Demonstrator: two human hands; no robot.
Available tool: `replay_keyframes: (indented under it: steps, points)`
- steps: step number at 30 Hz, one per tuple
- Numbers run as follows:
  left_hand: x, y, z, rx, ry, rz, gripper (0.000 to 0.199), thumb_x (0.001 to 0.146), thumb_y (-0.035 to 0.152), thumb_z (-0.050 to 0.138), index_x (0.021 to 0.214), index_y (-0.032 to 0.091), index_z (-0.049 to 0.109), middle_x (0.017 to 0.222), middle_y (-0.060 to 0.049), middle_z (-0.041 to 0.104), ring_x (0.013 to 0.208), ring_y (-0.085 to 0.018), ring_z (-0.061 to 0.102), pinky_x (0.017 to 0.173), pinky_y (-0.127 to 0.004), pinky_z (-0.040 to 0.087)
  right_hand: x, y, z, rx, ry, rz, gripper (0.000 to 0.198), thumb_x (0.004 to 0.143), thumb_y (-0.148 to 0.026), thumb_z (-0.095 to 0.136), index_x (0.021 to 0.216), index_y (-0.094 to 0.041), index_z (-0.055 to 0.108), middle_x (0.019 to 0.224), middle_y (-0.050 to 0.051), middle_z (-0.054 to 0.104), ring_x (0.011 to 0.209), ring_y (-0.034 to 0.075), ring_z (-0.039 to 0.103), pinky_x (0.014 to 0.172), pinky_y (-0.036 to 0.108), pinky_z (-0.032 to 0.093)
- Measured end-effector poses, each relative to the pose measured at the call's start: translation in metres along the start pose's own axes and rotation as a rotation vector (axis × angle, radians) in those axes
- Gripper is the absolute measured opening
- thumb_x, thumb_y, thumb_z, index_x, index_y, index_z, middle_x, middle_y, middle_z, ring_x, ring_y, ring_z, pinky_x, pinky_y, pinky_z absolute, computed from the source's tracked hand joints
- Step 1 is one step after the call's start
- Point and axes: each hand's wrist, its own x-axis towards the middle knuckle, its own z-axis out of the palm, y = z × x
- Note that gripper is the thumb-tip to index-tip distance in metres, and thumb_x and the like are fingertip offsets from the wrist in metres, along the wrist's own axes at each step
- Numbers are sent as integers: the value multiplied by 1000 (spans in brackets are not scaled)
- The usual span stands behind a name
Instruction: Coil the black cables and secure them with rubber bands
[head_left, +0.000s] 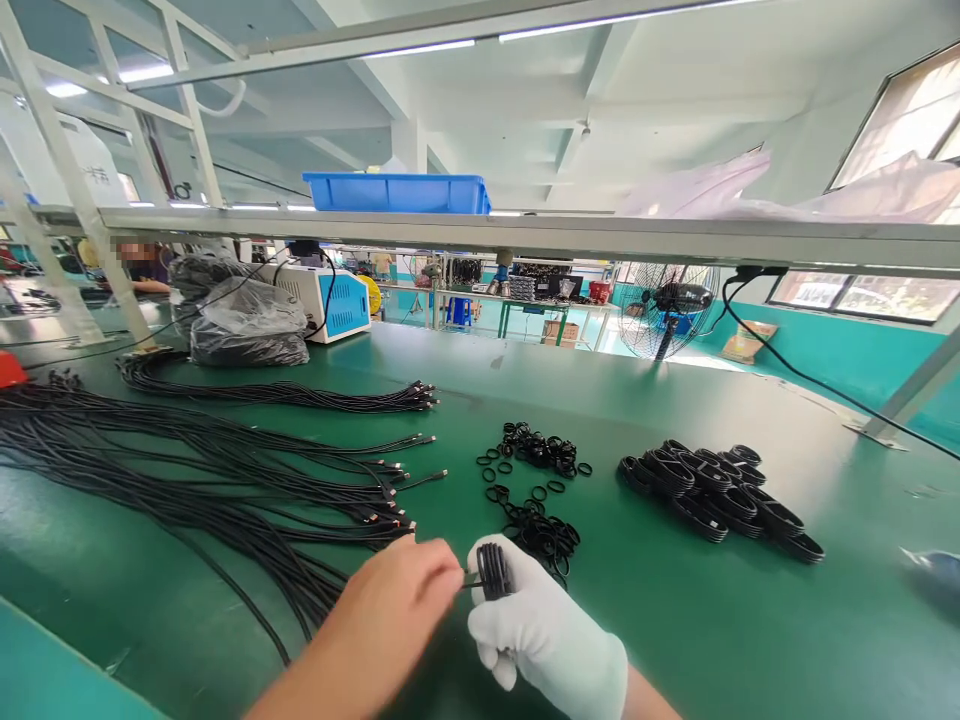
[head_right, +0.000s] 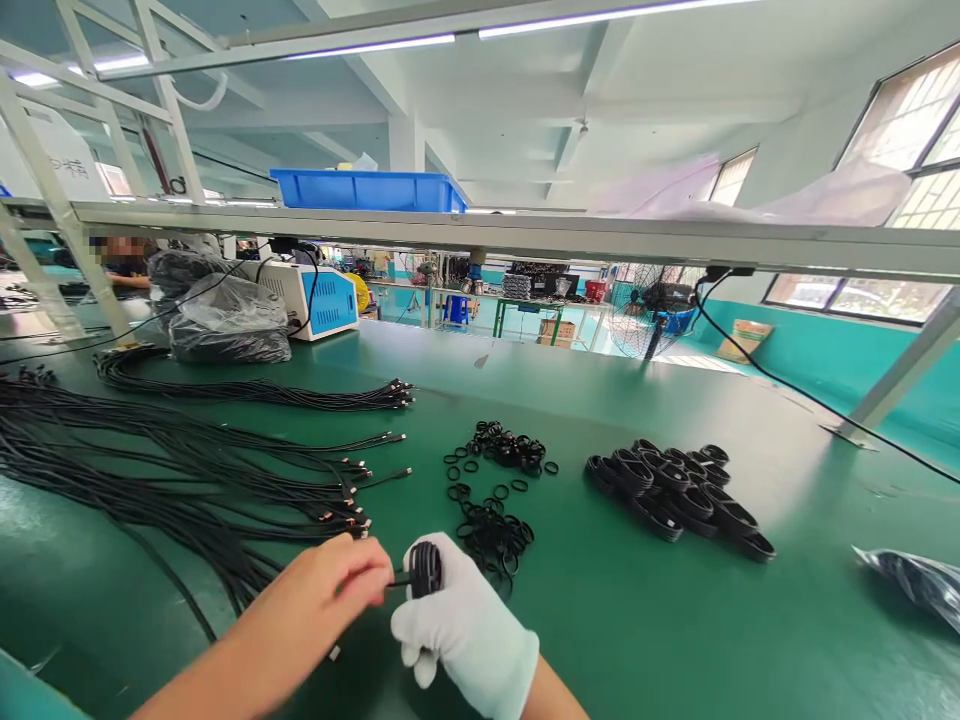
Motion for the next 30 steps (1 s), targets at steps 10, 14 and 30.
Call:
replay_keyframes:
  steps: [10,14,30]
  points:
    - [-2,-7,15,-83,-199,-57,24,76,18,41,59,23,57,68,0,66,74,-22,58,70,-32,40,-17,-8,-12,182,-294,-142,48,46,-8,68,87,-24,46,106,0,58,41,5,50,35,19,31]
    - [4,-6,4,-548,-91,15,10,76,20,48,80,21,58,77,1,64,70,-15,55,67,-27,41,-12,-3,-13,388,-376,-279,46,54,-23,75,85,-24,40,80,-1,65,35,6,47,35,17,26]
    - [8,4,15,-651,179,-43,25,73,20,56,97,23,58,81,0,58,77,-17,55,70,-29,43,4,18,-22,362,-387,-200,59,58,-21,72,109,-17,42,47,-5,59,34,6,43,36,14,31]
